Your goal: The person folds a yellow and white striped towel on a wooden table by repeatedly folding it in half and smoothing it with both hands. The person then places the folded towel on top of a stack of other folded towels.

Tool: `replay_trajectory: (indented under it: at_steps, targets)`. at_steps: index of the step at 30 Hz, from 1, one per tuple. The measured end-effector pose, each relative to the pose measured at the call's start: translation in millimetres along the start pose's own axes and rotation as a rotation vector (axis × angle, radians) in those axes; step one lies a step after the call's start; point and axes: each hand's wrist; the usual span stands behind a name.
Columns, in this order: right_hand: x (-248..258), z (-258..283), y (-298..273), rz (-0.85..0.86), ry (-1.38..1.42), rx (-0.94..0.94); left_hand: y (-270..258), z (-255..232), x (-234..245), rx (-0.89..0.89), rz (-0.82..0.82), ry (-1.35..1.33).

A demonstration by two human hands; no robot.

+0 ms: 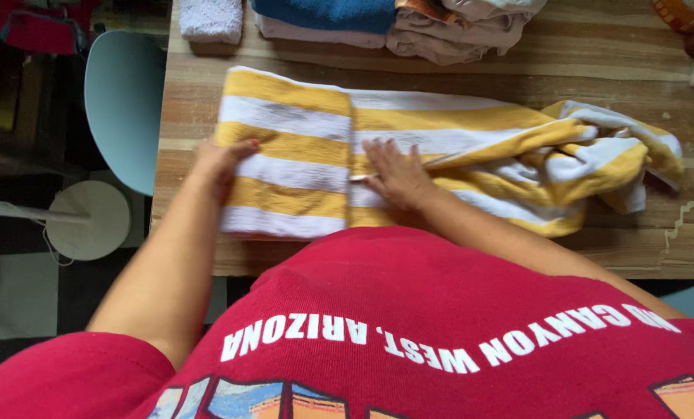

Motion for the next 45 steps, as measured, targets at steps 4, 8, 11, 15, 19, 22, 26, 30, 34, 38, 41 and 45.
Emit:
replay_trajectory:
  at_steps: [4, 8, 11, 15, 19, 22, 26, 30, 34, 38, 41, 45]
  targets:
    - [5, -13, -11, -0.014, -0.061, -0.179, -16, -25, 58, 0.067, -0.107, 0.114]
    - [3, -29, -30, -0.066, -0.091, -0.178, -31, -42, 99, 0.129, -0.275, 0.198]
    - [2, -39, -37, -0.124, -0.113, -0.224, -35, -48, 116, 0.12, -0.367, 0.387]
    - [-10, -43, -45, -0.432, -0.179, -0.166, -23, -42, 118, 0.191, -0.525, 0.499]
    - [-33, -33, -58, -0.394, -0.115, -0.062, -3, -25, 88, 0.036, -0.822, 1.018]
    - [-44, -31, -61, -0.386, 0.021, -0.083, 5, 14, 37, -0.526, -0.704, 1.521]
    - [-47, -39, -56, -0.602, 0.041, -0.055, 3, 81, -53, -1.142, 0.12, 1.493]
    - [-30, -55, -40, -0.399, 0.156, -0.223, -6, 123, -117, -1.007, 0.627, 1.441]
    - [-1, -70, -19, -0.272, 0.171, -0.317, -5, 113, -130, -0.663, 0.661, 1.643]
    - [-4, -70, -17, -0.491, -0.121, -0.191, -14, 87, -127, -0.056, 0.538, 1.69]
    - [-17, -69, -25, -0.395, -0.035, -0.182, -14, 72, -125, 0.195, 0.37, 1.658]
    - [-18, -74, -29, -0.283, 0.06, -0.187, -2, 62, -123, 0.308, 0.23, 1.603]
Point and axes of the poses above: each hand's wrist, its own y-axis towards the middle knuckle, its own x-axis out of the back of the hand, z = x × y, and after that the axes turned 14 degrees about z, right-handed
